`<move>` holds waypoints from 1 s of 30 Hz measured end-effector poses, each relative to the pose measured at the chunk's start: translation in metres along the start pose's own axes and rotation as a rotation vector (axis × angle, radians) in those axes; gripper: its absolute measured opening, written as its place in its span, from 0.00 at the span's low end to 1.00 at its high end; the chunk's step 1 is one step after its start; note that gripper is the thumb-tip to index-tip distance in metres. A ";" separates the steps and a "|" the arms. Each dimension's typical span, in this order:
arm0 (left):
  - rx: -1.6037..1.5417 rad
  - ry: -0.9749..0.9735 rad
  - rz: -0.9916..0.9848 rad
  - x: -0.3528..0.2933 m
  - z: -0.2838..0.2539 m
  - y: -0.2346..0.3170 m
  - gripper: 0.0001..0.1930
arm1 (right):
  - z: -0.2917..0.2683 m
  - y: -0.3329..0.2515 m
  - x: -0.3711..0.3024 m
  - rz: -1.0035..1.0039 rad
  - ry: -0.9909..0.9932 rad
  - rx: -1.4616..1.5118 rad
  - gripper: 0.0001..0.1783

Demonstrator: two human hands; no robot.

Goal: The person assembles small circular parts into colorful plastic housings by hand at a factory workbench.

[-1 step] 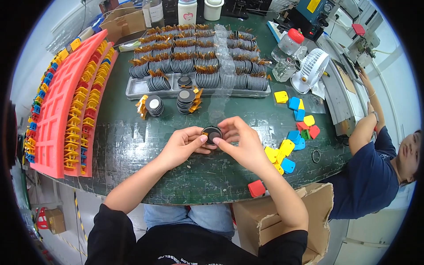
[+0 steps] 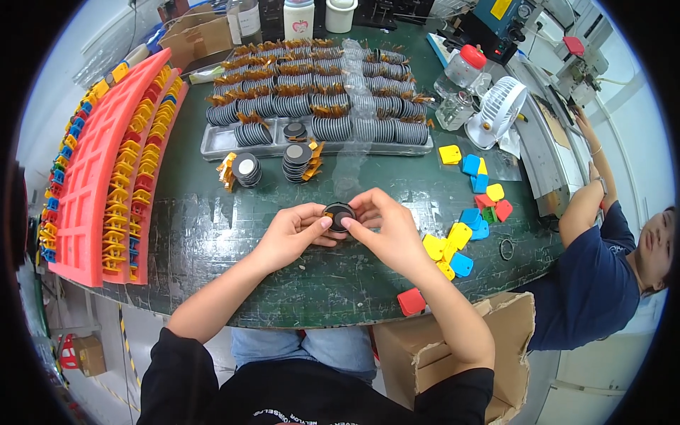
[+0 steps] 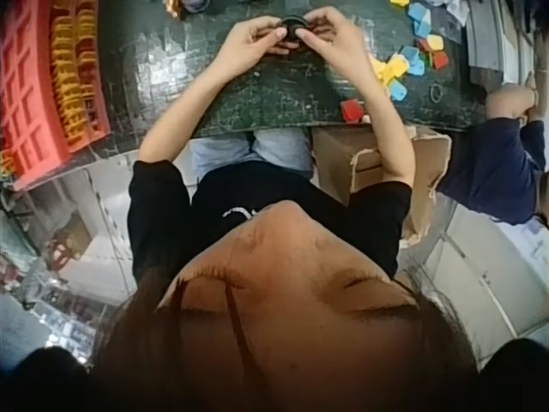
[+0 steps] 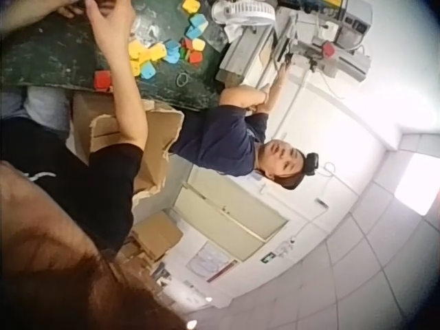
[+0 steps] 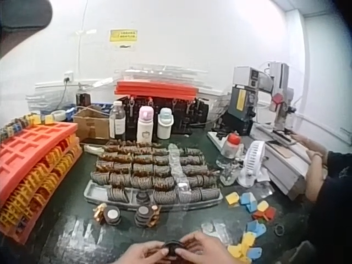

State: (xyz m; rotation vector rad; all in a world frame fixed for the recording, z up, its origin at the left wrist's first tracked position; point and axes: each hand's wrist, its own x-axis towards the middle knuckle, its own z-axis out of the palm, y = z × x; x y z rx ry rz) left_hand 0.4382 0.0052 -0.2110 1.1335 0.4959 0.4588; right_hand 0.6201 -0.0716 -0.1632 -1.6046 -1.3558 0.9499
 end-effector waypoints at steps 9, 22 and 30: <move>0.060 0.169 0.098 -0.001 0.006 0.001 0.08 | 0.010 0.011 0.001 0.096 0.008 0.097 0.11; 0.059 0.173 0.080 -0.005 0.008 0.000 0.09 | -0.064 0.042 0.034 -0.064 0.454 -0.698 0.15; 0.083 0.228 0.138 -0.004 0.006 -0.003 0.07 | -0.104 0.109 0.054 -0.038 0.687 -1.148 0.17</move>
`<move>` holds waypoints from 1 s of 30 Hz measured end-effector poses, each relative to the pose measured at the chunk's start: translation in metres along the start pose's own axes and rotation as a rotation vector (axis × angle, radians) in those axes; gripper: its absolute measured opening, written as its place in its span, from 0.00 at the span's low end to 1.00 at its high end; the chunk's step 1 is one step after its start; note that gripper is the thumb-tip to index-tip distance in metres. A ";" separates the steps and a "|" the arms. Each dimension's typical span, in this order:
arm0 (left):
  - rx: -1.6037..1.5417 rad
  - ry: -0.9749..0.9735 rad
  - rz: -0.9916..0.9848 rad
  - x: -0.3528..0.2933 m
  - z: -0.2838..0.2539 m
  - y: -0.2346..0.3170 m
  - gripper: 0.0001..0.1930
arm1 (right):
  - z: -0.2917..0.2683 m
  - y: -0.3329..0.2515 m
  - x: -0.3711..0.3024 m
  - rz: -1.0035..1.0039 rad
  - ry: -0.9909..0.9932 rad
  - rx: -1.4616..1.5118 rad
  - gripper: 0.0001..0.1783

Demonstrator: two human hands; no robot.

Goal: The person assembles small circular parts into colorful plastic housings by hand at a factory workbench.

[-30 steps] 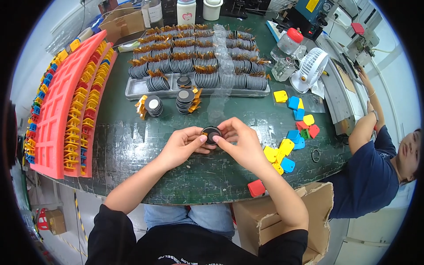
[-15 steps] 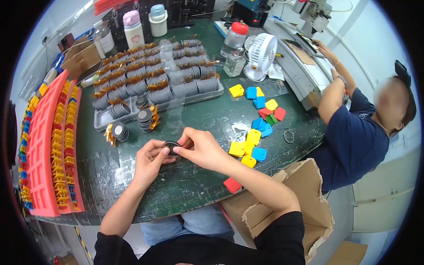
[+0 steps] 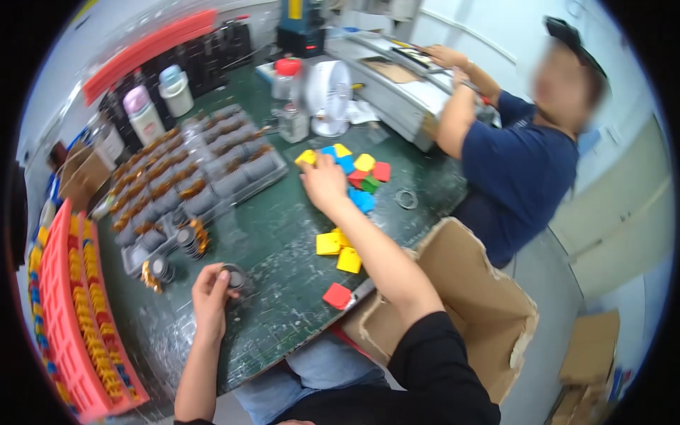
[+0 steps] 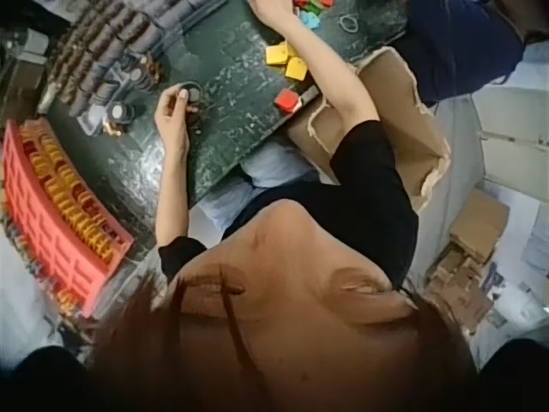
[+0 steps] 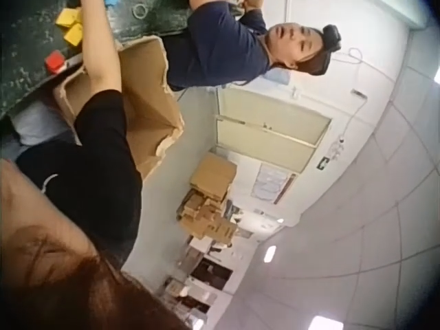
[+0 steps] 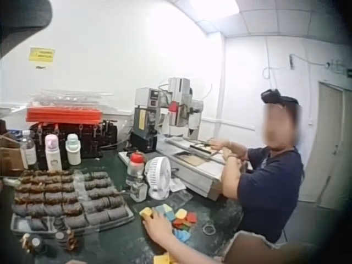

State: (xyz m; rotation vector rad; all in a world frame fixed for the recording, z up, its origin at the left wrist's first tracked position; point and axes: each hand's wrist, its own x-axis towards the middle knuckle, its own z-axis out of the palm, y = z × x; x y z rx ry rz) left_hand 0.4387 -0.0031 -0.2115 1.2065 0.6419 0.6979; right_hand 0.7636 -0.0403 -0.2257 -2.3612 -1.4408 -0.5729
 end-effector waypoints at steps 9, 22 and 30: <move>-0.066 -0.023 -0.005 0.002 0.005 0.001 0.07 | -0.026 0.002 -0.006 0.266 0.020 0.416 0.13; -0.094 -0.073 -0.067 0.006 0.004 0.009 0.12 | -0.075 -0.055 -0.013 0.211 -0.299 1.363 0.11; -0.128 -0.036 -0.044 0.003 0.000 0.004 0.12 | -0.092 -0.097 -0.030 0.222 -0.786 1.463 0.20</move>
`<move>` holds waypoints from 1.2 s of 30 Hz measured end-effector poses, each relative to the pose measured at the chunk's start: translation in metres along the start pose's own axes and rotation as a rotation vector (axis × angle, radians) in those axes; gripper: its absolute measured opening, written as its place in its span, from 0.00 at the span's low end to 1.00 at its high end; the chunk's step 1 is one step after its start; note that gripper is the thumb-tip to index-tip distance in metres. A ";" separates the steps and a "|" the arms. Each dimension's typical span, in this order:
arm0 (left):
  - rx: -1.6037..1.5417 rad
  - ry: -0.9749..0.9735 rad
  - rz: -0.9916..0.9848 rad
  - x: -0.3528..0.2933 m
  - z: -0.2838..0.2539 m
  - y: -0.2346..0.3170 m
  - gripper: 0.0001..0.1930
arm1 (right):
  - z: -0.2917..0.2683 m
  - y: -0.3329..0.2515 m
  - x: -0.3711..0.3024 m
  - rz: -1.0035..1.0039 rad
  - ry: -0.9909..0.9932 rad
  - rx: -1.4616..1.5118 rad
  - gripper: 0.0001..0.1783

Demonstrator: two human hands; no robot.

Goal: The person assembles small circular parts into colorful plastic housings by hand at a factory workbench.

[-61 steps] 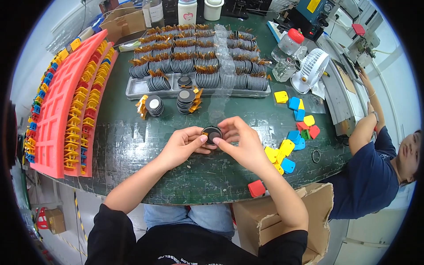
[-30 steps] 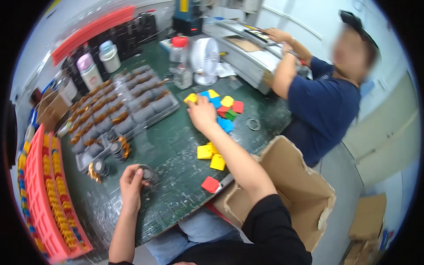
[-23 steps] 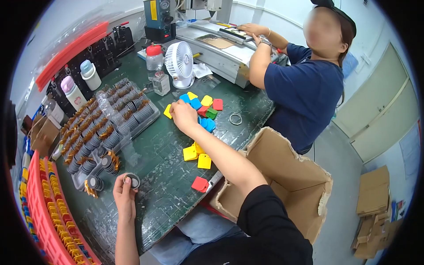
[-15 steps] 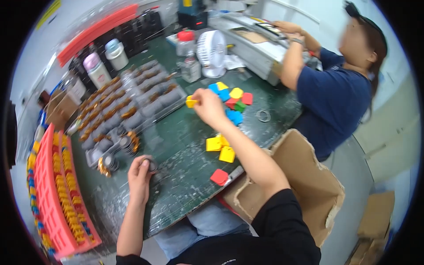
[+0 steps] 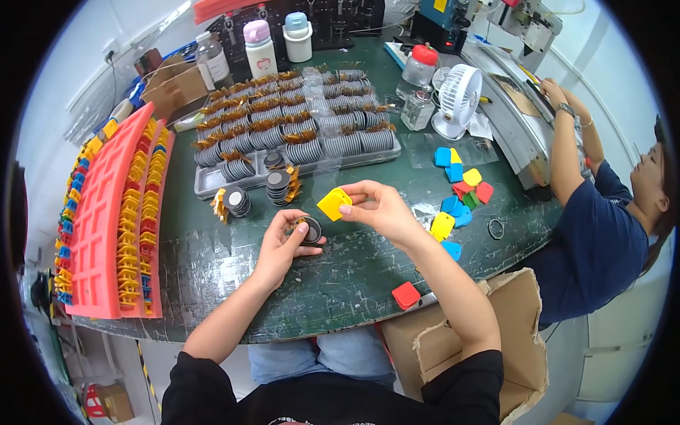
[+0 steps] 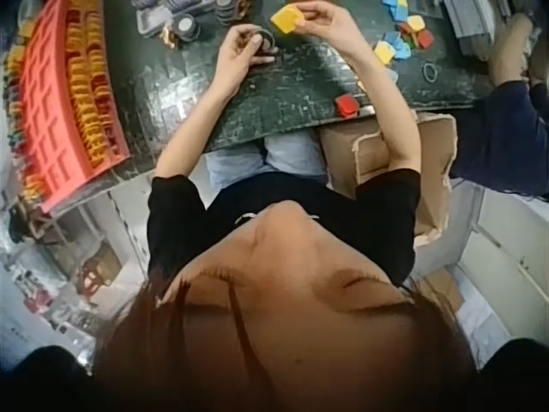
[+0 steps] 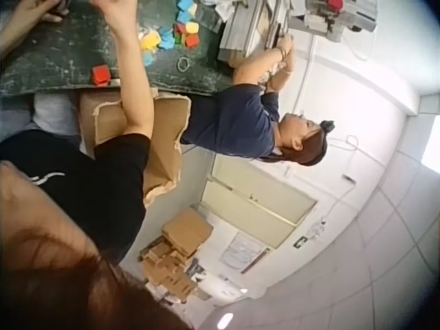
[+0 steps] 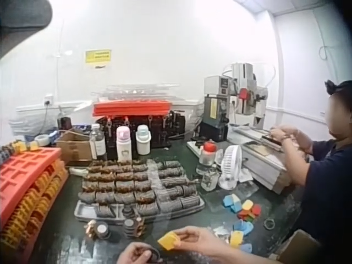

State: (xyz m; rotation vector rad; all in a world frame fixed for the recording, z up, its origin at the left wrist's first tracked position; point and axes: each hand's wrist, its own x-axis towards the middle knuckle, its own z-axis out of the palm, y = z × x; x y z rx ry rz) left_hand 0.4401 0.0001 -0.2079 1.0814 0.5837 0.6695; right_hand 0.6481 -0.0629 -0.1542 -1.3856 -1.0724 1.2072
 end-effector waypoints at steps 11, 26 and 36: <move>-0.030 0.053 0.004 0.002 0.001 0.000 0.10 | 0.007 0.006 -0.003 0.095 0.021 0.123 0.16; -0.030 0.033 0.021 0.001 0.002 0.003 0.08 | 0.006 0.015 0.004 -0.012 -0.093 0.028 0.19; -0.270 -0.015 0.017 0.001 -0.006 0.001 0.07 | -0.084 0.010 -0.010 0.277 0.750 -1.614 0.24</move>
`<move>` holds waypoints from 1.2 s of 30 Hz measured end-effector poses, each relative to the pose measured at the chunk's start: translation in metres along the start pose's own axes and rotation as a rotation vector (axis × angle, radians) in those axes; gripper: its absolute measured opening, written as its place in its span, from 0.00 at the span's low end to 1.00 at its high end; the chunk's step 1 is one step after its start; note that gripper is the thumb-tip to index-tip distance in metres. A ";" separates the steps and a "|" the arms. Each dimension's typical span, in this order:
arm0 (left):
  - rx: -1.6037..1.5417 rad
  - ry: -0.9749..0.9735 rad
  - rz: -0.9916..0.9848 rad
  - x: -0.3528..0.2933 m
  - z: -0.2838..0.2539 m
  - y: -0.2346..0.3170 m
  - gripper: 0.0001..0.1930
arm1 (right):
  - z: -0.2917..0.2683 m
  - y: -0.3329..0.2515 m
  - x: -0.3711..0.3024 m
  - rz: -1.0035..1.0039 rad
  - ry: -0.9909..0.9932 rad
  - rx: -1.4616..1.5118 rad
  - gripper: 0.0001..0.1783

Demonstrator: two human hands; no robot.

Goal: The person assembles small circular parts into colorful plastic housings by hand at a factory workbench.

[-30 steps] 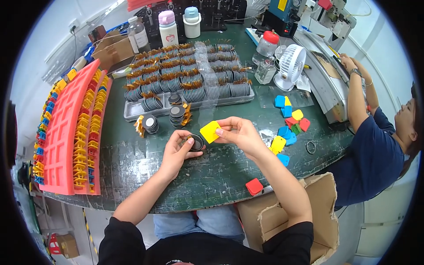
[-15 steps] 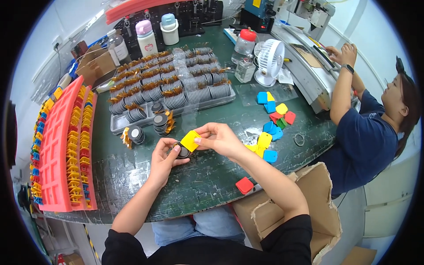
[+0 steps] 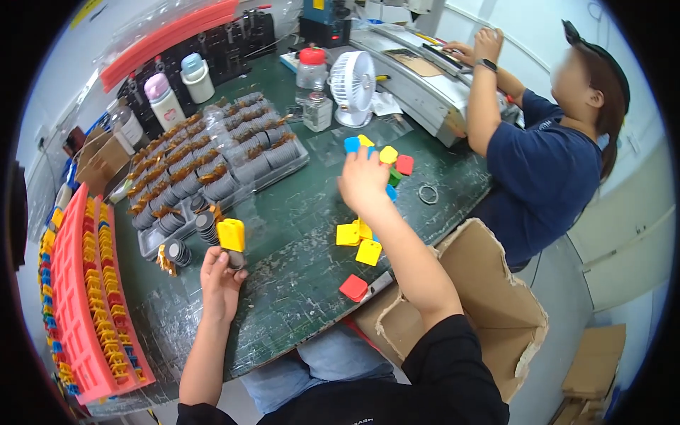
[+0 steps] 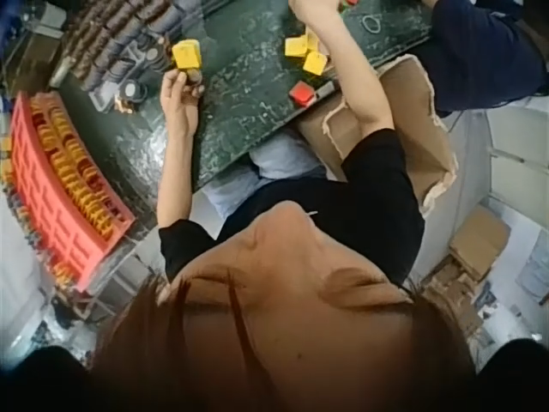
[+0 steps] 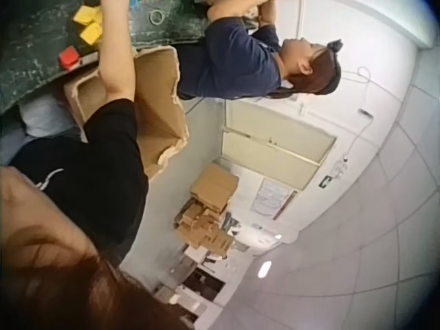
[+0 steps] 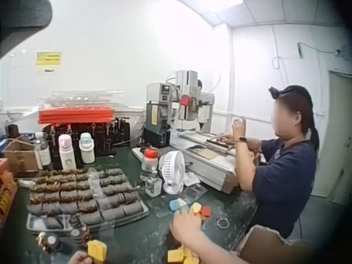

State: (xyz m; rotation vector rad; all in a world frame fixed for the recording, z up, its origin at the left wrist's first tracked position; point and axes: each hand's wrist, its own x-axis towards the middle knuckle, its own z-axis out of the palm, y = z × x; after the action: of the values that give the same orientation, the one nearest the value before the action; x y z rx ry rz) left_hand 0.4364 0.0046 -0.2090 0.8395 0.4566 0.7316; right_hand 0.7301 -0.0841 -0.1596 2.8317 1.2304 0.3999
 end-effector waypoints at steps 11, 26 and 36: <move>-0.149 0.037 0.017 -0.004 0.001 -0.002 0.13 | -0.011 0.031 0.011 0.173 -0.359 -0.025 0.17; -0.008 0.177 0.111 0.001 0.011 0.004 0.20 | -0.026 -0.061 -0.040 -0.335 -0.629 1.709 0.25; -0.099 0.255 0.087 0.001 -0.002 0.012 0.15 | -0.017 -0.072 -0.042 -0.320 -0.772 1.666 0.13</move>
State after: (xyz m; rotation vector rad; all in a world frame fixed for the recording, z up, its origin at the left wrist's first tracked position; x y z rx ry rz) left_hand 0.4310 0.0118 -0.2008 0.6789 0.6090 0.9399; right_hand 0.6470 -0.0666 -0.1614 2.5996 2.1557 -2.4592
